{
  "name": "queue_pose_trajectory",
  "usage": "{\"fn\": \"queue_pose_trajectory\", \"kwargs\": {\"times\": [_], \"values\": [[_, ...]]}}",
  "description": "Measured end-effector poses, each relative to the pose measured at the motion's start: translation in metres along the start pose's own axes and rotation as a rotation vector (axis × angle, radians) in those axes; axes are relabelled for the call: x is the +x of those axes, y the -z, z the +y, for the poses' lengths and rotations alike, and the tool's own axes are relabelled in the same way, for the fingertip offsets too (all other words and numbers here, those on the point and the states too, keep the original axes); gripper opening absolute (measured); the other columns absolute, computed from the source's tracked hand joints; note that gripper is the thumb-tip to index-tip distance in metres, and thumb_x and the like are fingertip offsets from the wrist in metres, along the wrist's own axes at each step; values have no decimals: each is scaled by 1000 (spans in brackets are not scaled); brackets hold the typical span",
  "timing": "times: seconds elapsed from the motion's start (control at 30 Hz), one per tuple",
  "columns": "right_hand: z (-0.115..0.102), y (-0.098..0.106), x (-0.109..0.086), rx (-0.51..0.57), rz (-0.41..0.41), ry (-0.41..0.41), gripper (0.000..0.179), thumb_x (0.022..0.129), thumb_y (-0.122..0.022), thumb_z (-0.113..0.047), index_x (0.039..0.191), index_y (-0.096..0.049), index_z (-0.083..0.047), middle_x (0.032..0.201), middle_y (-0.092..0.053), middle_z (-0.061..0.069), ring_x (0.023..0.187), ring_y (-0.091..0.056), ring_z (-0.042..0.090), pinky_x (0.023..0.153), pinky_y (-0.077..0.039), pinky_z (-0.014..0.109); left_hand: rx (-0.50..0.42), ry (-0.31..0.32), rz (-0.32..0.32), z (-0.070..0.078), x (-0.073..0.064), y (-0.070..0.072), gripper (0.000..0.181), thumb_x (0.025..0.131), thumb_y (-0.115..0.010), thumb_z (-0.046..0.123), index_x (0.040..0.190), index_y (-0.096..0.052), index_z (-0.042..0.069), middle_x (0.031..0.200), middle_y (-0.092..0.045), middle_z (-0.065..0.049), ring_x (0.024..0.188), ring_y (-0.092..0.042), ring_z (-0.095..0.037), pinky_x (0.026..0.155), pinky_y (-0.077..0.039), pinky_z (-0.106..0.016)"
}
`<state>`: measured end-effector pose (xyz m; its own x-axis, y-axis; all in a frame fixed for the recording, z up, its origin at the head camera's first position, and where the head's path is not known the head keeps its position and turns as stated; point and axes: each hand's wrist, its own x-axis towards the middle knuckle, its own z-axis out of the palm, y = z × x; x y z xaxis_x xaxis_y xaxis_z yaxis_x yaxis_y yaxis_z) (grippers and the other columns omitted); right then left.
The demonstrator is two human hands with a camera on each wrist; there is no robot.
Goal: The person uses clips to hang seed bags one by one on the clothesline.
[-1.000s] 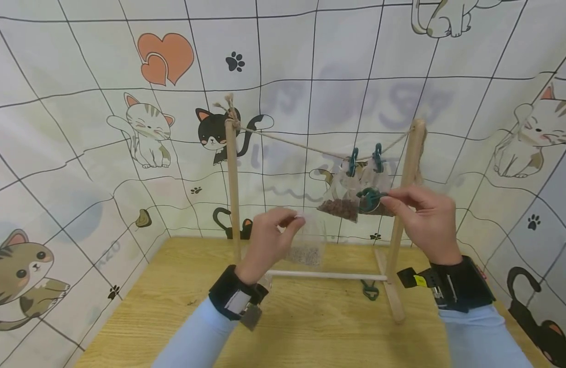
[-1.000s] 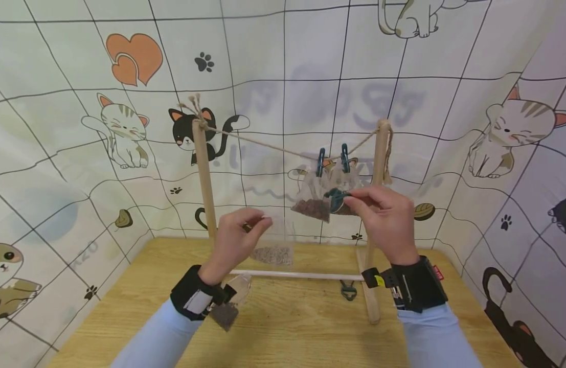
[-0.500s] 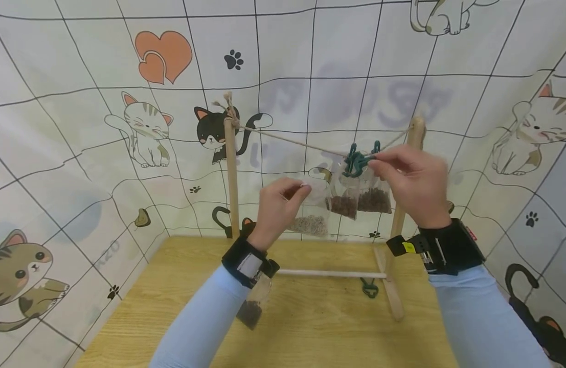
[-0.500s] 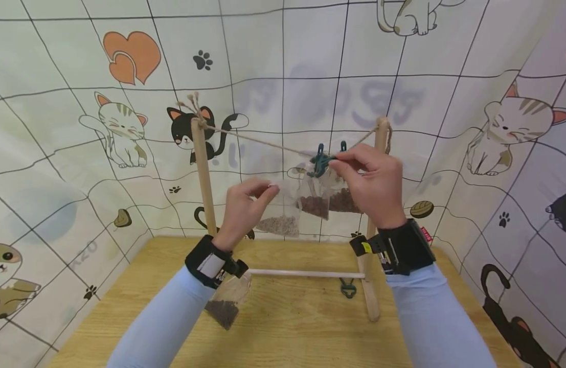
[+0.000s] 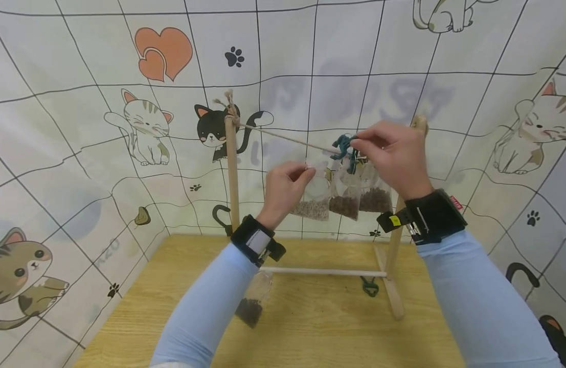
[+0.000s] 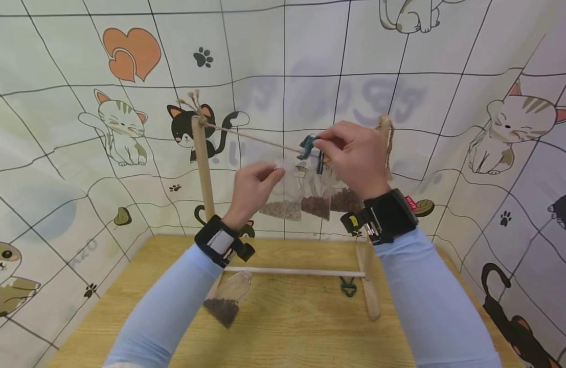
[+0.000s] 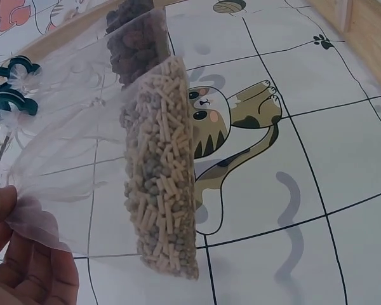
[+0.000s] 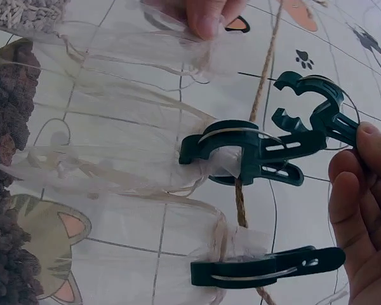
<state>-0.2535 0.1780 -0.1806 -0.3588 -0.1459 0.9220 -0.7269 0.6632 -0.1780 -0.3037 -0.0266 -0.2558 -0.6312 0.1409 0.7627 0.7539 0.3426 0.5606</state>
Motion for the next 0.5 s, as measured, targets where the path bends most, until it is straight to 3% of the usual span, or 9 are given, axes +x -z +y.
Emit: {"fn": "queue_pose_trajectory", "kwargs": {"times": [0.03,0.07,0.17,0.23,0.27,0.3,0.5], "values": [[0,-2,2,-12,-16,-8,11,80,-71,-18,85,-72,-9,77,-69,6,65,-53,-7,88,-37,25,4,8,-5,0,2,0,16,88,-62,22,87,-72,9,73,-65,-2,62,-54,-11,59,-43,-25],[0,-3,4,-40,-26,-9,11,80,-71,-20,84,-72,-10,76,-69,5,65,-54,-4,95,-32,30,6,16,-11,-1,3,0,16,88,-62,22,88,-72,10,74,-65,-2,63,-54,-11,60,-44,-25],[0,-7,8,-98,-73,-5,13,81,-70,-23,85,-71,-11,77,-69,4,65,-58,7,91,-36,32,1,51,-29,-1,7,0,17,88,-61,24,88,-72,10,75,-65,-1,64,-53,-12,60,-43,-25],[1,-10,11,-98,-116,-13,13,84,-67,-22,86,-71,-9,78,-68,4,66,-59,13,72,-43,26,-6,67,-36,-1,10,-1,17,89,-61,24,86,-71,11,74,-65,-1,63,-53,-13,59,-42,-26],[2,-11,12,-96,-133,-15,13,84,-67,-21,86,-70,-9,79,-68,4,67,-59,13,73,-43,25,-12,76,-40,-2,11,-1,18,89,-60,25,85,-71,11,74,-65,-2,63,-53,-13,59,-41,-26],[2,-13,13,-80,-150,-14,12,84,-67,-18,86,-70,-7,79,-68,5,67,-59,14,64,-44,25,-20,85,-45,-2,12,-1,18,89,-60,25,85,-71,11,75,-66,-3,63,-52,-14,59,-41,-26],[4,-19,15,-57,-201,-5,9,84,-66,-14,84,-69,-6,78,-67,5,65,-57,12,62,-45,24,-47,139,-59,-1,16,-1,20,90,-59,27,87,-71,12,76,-66,-1,65,-53,-14,61,-41,-27]]}}
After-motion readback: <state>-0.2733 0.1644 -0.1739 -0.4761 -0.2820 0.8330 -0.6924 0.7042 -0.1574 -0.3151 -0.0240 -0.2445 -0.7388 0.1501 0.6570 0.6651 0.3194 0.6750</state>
